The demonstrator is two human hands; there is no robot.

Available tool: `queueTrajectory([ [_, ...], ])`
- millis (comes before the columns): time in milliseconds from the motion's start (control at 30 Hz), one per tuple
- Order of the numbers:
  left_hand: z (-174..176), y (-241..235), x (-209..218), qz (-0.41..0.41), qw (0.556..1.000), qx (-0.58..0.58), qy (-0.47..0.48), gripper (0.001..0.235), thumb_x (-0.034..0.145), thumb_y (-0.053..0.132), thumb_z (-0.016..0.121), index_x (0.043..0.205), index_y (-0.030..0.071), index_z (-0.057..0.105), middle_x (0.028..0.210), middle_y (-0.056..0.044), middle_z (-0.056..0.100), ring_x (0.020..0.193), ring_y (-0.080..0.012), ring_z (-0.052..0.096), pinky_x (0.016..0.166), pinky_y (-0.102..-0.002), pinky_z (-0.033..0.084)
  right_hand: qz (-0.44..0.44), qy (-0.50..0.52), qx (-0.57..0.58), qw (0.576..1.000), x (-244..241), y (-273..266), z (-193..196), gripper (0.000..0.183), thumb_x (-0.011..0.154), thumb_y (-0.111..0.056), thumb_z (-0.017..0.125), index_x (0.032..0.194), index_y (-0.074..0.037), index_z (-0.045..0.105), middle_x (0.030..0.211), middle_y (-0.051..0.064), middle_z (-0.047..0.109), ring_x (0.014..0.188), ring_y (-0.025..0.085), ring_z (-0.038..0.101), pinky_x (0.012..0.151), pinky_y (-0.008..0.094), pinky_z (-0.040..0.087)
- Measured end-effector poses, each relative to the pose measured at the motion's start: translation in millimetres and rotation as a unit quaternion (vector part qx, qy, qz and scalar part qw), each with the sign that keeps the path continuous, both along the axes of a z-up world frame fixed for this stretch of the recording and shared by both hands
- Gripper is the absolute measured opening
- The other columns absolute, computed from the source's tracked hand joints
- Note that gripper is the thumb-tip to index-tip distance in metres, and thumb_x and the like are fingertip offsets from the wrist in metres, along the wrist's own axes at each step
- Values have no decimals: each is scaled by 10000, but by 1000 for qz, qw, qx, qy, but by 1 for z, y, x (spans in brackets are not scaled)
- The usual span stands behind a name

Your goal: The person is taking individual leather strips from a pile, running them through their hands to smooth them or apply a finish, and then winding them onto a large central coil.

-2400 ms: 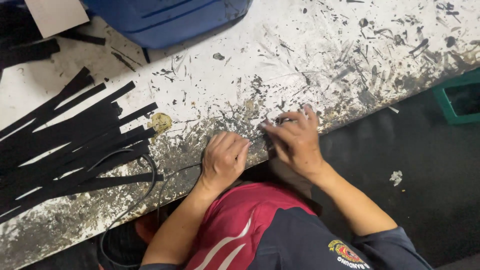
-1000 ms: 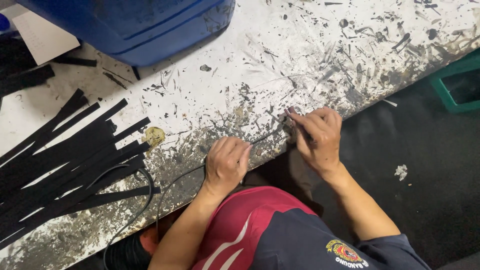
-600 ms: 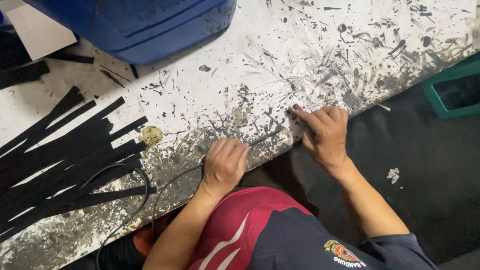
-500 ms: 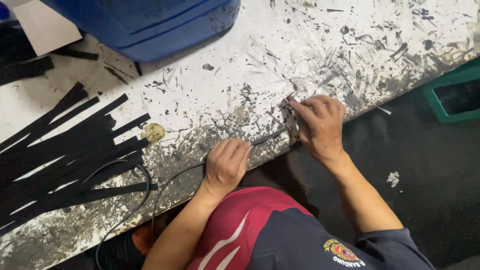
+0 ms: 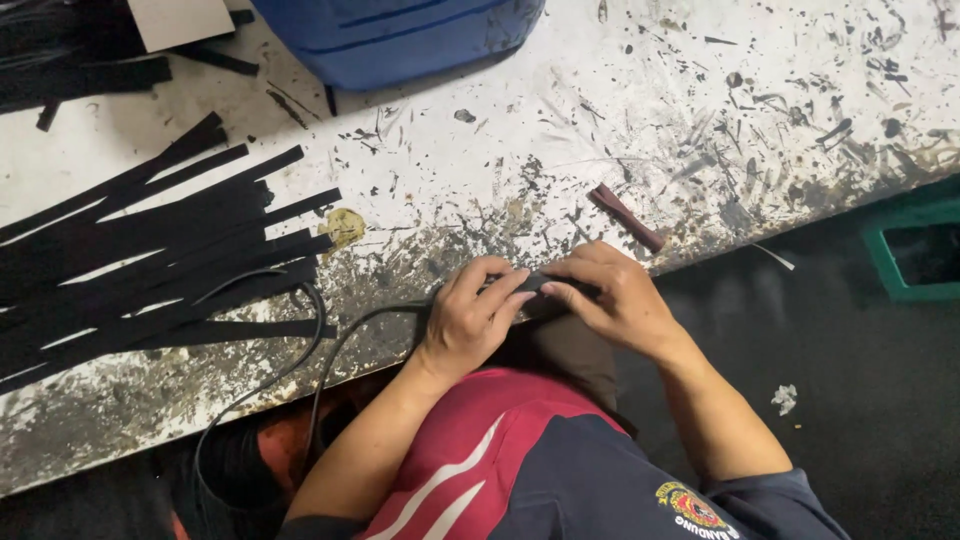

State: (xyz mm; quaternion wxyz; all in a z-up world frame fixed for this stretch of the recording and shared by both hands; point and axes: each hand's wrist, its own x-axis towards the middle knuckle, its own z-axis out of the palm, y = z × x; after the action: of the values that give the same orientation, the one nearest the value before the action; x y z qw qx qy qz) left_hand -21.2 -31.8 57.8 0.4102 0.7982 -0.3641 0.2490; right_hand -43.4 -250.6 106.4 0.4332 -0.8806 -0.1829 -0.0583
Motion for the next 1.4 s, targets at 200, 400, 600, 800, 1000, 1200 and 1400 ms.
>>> queueTrajectory([
  [200,34,39,-17,21,985,9,172,172,896,164,803,1034,66,771,886,-100,670,782,-349,710,688,-435,586,29,26,49,998,-2,4,21,178,901,-132,764,1047,-36,796,771,150,713,785,341,700,802,439,551],
  [400,62,82,-40,58,972,-4,227,186,852,138,832,1022,81,782,882,-120,714,790,-387,728,703,-435,576,39,30,54,997,-5,-2,24,187,902,-144,770,1060,-47,793,791,135,728,813,335,716,872,461,530],
  [600,73,90,-59,77,969,-16,234,173,846,126,826,1013,107,789,868,-87,701,772,-346,733,689,-385,587,83,-60,-88,991,-14,10,12,217,923,-292,763,1092,-158,789,883,22,753,876,251,698,963,416,421],
  [800,86,97,-78,78,970,-23,230,174,833,129,830,1001,120,787,876,-75,702,773,-338,736,685,-394,596,40,-216,-250,943,-29,45,16,441,781,-391,851,1182,-231,758,1033,11,736,1219,276,621,1163,659,209],
  [1000,99,97,-93,67,972,-39,220,158,848,99,818,999,101,771,897,-85,703,689,-302,710,589,-353,570,162,-210,-70,962,-38,87,22,242,954,-197,711,1173,-99,744,967,59,715,926,264,708,1065,506,476],
  [1200,113,140,-119,95,967,-85,222,173,819,66,851,981,91,794,893,-69,715,589,-197,655,505,-283,536,234,-15,101,967,-34,83,29,197,889,-75,745,1073,-13,775,817,145,726,721,346,731,685,440,600],
  [1400,141,198,-173,178,937,-80,291,136,784,82,850,912,56,815,810,-79,744,506,-151,594,443,-274,484,254,69,131,956,-34,83,33,197,889,-56,725,1063,2,795,783,156,743,680,299,724,665,416,585],
])
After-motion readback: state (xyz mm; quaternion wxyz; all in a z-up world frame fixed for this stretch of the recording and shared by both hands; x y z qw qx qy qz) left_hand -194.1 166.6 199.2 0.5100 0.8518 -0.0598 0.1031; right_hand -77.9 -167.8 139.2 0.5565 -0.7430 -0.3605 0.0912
